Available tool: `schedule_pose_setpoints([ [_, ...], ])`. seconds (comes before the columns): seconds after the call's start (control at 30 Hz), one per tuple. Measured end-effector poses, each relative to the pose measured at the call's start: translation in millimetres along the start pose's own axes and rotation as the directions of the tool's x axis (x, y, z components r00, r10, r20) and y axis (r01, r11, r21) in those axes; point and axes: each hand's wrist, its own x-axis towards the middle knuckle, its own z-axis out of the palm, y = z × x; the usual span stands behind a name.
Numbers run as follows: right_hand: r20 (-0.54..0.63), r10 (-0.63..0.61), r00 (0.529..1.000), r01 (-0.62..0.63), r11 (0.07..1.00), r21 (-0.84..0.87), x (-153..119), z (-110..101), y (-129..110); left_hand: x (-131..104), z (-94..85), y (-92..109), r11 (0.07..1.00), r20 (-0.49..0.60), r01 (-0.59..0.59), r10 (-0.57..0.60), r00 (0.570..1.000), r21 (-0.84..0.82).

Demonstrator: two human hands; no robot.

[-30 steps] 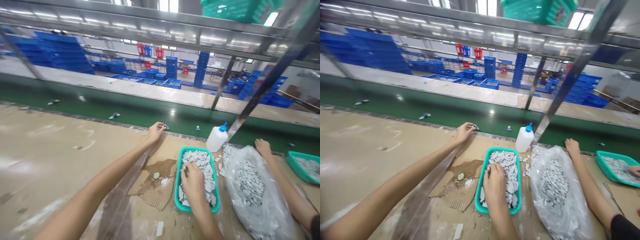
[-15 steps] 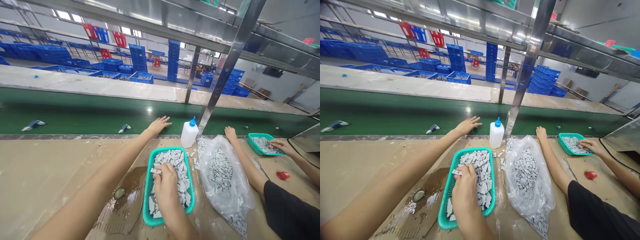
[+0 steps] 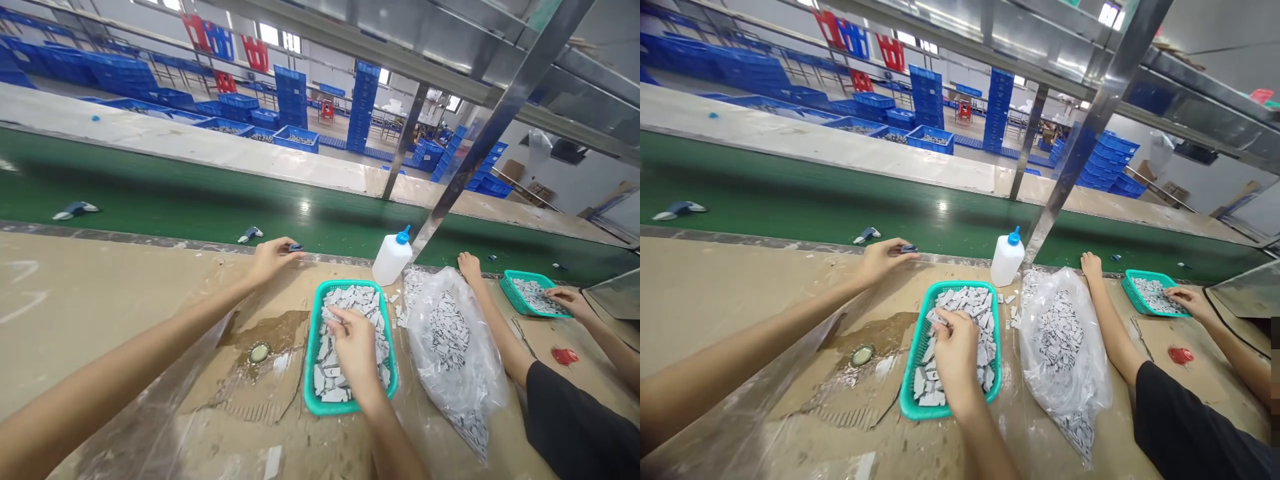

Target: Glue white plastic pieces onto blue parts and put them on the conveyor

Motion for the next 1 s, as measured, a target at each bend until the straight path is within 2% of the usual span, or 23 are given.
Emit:
schedule_pose_setpoints([
  [0.07, 0.006, -0.003, 1.0, 0.003, 1.0, 0.022, 0, 0, 3, -38, -16.5, -1, 0.966, 0.02, 0.143, -0.143, 0.99, -0.216],
  [0.17, 0.014, -0.015, 1.0, 0.014, 0.998, 0.062, -3, -2, 1, -95, -35.7, 1, 0.844, 0.142, 0.368, -0.34, 0.93, -0.389],
  [0.27, 0.086, -0.131, 0.988, 0.132, 0.991, -0.004, -11, 1, -12, -138, -49.7, 4, 0.739, 0.309, 0.507, -0.405, 0.861, -0.444],
  [0.33, 0.183, -0.192, 0.964, 0.21, 0.974, -0.081, -18, 10, -25, -154, -58.1, 3, 0.695, 0.342, 0.515, -0.387, 0.856, -0.502],
  [0.43, 0.324, -0.268, 0.907, 0.34, 0.922, -0.188, -28, 31, -40, -163, -70.2, -3, 0.61, 0.289, 0.446, -0.344, 0.894, -0.655],
  [0.5, 0.38, -0.302, 0.874, 0.414, 0.872, -0.261, -32, 46, -42, -164, -76.7, -9, 0.554, 0.255, 0.408, -0.334, 0.908, -0.726],
  [0.6, 0.415, -0.282, 0.865, 0.447, 0.808, -0.383, -32, 61, -34, -167, -81.0, -15, 0.485, 0.238, 0.398, -0.359, 0.903, -0.778],
  [0.73, 0.414, -0.261, 0.872, 0.44, 0.789, -0.429, -33, 66, -24, -170, -78.1, -18, 0.344, 0.283, 0.411, -0.364, 0.887, -0.844],
  [0.8, 0.417, -0.273, 0.867, 0.449, 0.79, -0.418, -34, 65, -23, -171, -76.1, -18, 0.309, 0.303, 0.411, -0.342, 0.89, -0.858],
  [1.0, 0.512, -0.356, 0.782, 0.599, 0.658, -0.457, -34, 65, -19, -172, -74.8, -20, 0.233, 0.29, 0.367, -0.308, 0.906, -0.9],
])
